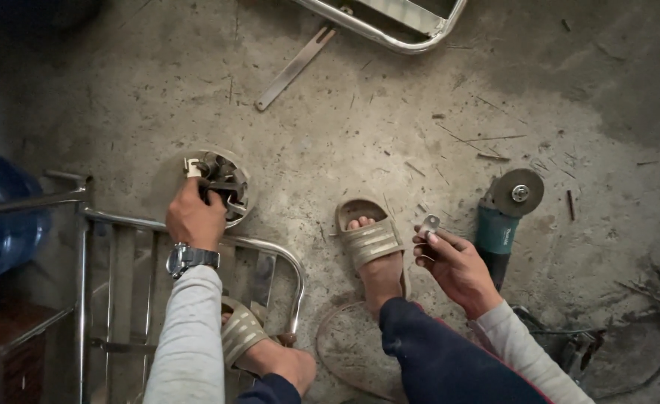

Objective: The person is grinding small metal brackets using a handheld angle grinder on the floor of a workshop.

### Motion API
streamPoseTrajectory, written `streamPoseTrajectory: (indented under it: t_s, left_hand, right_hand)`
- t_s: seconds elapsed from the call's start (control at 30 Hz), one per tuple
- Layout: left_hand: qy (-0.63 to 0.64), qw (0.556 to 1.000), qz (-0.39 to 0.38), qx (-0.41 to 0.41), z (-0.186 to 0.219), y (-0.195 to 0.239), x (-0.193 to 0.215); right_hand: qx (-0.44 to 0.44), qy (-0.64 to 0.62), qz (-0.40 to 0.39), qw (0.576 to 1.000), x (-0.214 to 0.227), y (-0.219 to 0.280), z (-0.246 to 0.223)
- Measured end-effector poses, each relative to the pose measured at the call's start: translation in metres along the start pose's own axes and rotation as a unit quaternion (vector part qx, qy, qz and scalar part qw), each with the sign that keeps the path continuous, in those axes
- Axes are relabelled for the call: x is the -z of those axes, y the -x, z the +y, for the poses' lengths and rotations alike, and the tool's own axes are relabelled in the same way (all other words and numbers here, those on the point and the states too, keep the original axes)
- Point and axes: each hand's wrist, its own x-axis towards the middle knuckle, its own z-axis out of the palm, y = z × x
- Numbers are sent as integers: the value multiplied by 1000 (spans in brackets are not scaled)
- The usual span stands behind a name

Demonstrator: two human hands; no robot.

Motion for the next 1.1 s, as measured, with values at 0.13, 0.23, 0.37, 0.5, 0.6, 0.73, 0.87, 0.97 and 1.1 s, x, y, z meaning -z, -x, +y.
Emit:
streamPoseTrajectory:
  t_s: [0.13, 0.23, 0.37, 0.5, 0.6, 0.73, 0.87, 0.97, 1.1]
  left_hand:
    - [-7, 1000, 0, -7, 0, 0, 0]
    - [3, 1000, 6, -11, -3, -1, 0]
    - [-10, 1000, 4, -2, -1, 0, -3]
    - [18, 1000, 22, -8, 12, 6, 16]
    - [29, 999, 29, -11, 11, 7, 12]
    - [41, 999, 10, 24, 4, -2, -4]
    - [66, 997, 39, 12, 11, 10, 3]
    - [81, 995, 52, 6, 7, 10, 4]
    - [101, 993, 55, -24, 11, 17, 15]
  right_hand:
    - [59, 133, 63, 987, -5, 3, 0]
    - [85, 316, 66, 943, -17, 8, -15]
    - [99, 380, 52, 918, -25, 13, -15]
    - [96, 287, 32, 953, -38, 14, -11]
    - [92, 260, 29, 961, -35, 14, -5]
    - [90, 353, 53, 930, -43, 22, -13]
    - [84, 363, 30, 927, -42, 23, -11]
    - [83, 343, 48, 934, -53, 23, -9]
    - [76, 366, 53, 926, -53, 21, -6]
